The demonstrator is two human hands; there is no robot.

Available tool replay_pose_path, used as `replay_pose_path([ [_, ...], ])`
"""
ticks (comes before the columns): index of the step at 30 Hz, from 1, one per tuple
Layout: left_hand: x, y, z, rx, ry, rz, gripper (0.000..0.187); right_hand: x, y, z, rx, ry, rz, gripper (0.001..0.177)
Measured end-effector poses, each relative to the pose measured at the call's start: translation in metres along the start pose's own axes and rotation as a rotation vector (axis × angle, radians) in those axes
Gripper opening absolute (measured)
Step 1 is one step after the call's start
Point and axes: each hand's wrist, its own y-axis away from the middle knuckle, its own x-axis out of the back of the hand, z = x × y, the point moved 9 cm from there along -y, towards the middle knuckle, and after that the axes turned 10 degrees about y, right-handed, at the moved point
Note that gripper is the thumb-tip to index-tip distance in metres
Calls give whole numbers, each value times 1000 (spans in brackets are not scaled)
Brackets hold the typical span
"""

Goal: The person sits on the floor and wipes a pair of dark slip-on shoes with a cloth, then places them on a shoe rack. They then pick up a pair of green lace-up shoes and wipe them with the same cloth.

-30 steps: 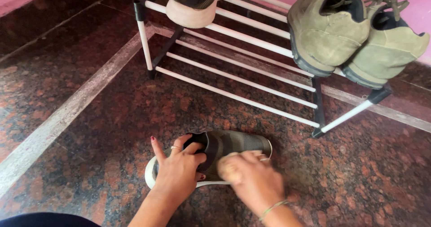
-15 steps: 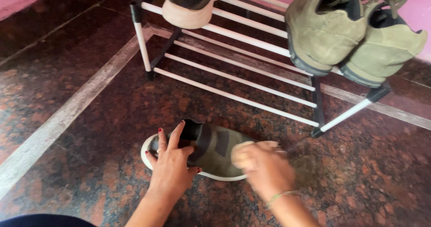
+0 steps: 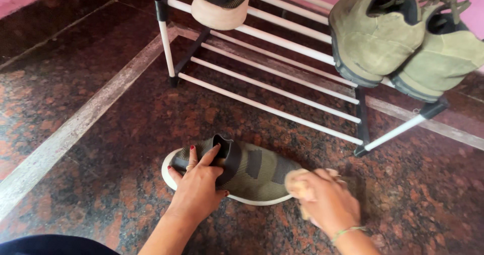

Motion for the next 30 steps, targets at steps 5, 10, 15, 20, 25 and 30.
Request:
replay_pose_path([
  [5, -4, 2, -1, 8, -18, -112, 46, 9, 0, 19, -24, -4, 104, 40],
  [10, -4, 0, -1, -66, 29, -127, 53, 16, 18, -49, 33, -224, -73, 42],
  [15, -9, 4, 9, -126, 62, -118, 54, 50, 42, -136, 332, -256, 63, 45],
  [20, -12, 2, 8, -93, 5, -107, 52, 25, 38, -113, 331, -82, -15, 33],
  [25, -15, 2, 1, -131, 55, -33, 54, 14, 41, -25, 190, 16, -3, 37],
  [30, -19, 2, 3, -115, 6, -38, 48, 25, 37, -35, 134, 69, -71, 34],
])
